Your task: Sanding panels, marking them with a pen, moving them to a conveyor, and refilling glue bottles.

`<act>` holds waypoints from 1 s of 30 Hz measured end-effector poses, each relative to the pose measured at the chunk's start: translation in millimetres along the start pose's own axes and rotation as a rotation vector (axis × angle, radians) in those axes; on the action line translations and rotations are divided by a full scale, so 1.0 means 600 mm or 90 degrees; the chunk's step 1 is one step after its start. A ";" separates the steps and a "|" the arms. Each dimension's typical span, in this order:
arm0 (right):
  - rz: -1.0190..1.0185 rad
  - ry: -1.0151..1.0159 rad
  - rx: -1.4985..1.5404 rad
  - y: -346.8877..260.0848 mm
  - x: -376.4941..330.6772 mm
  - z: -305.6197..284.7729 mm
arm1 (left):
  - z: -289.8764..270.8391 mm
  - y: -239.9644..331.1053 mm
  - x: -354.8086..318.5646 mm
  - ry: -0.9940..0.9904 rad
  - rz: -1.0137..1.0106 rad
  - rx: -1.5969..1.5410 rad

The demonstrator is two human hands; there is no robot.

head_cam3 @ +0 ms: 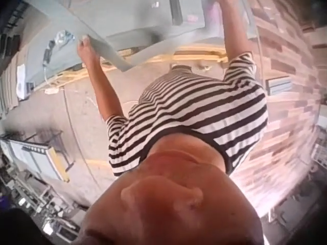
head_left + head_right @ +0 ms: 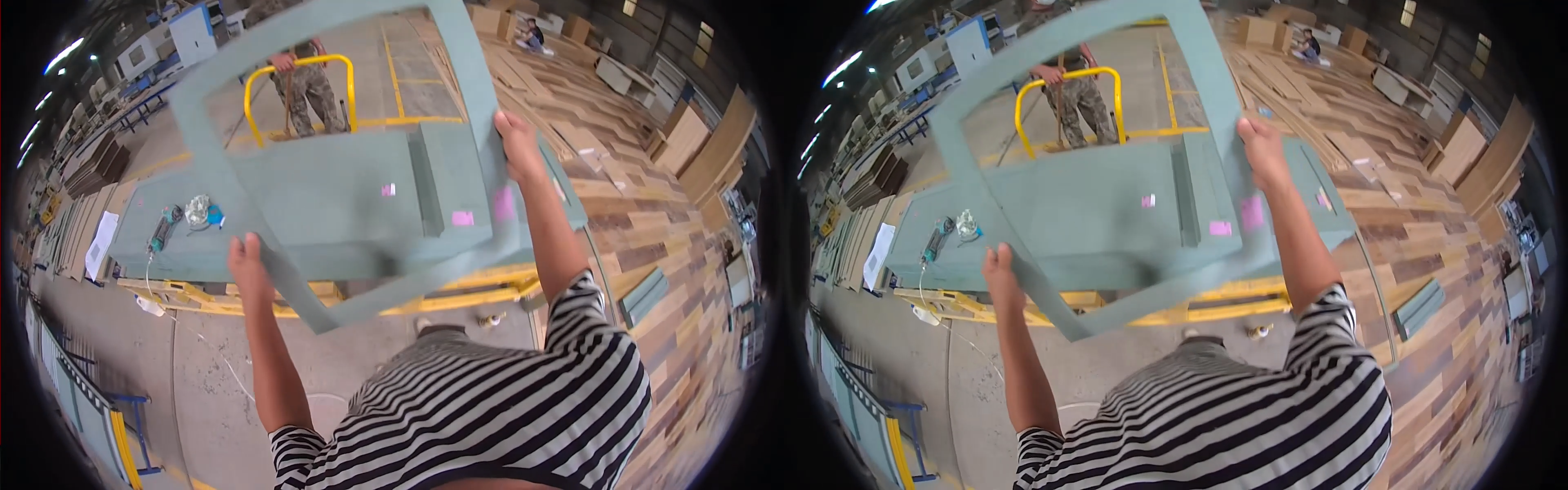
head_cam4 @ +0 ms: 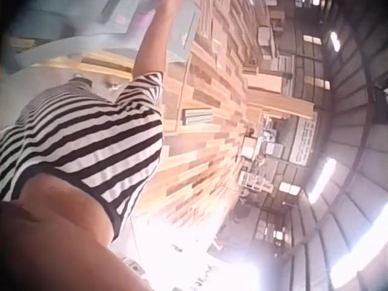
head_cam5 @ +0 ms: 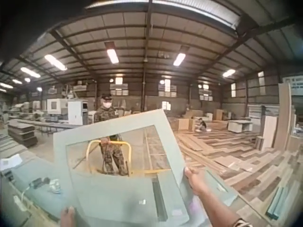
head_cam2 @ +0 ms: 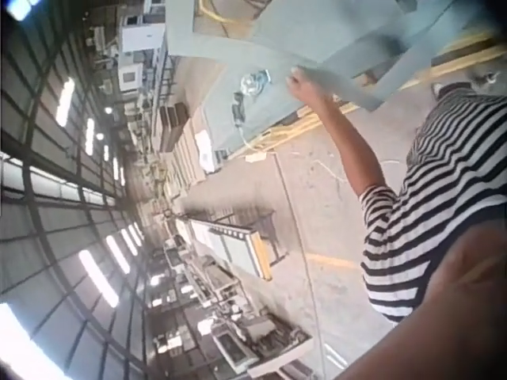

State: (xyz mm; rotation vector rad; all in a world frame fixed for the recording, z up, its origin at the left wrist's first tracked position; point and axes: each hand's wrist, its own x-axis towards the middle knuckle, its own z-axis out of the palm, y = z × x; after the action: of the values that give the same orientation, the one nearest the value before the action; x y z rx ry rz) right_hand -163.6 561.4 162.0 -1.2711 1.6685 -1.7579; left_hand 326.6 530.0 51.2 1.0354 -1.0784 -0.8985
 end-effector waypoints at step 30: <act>0.019 -0.010 0.359 0.010 0.114 0.348 | -0.191 0.216 0.269 -0.076 0.193 0.082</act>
State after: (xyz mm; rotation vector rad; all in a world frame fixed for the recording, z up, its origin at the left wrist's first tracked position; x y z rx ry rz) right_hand -30.2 387.1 152.8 -0.9856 1.0540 -1.9942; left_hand 486.2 438.4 199.7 0.9002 -1.3677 -0.6577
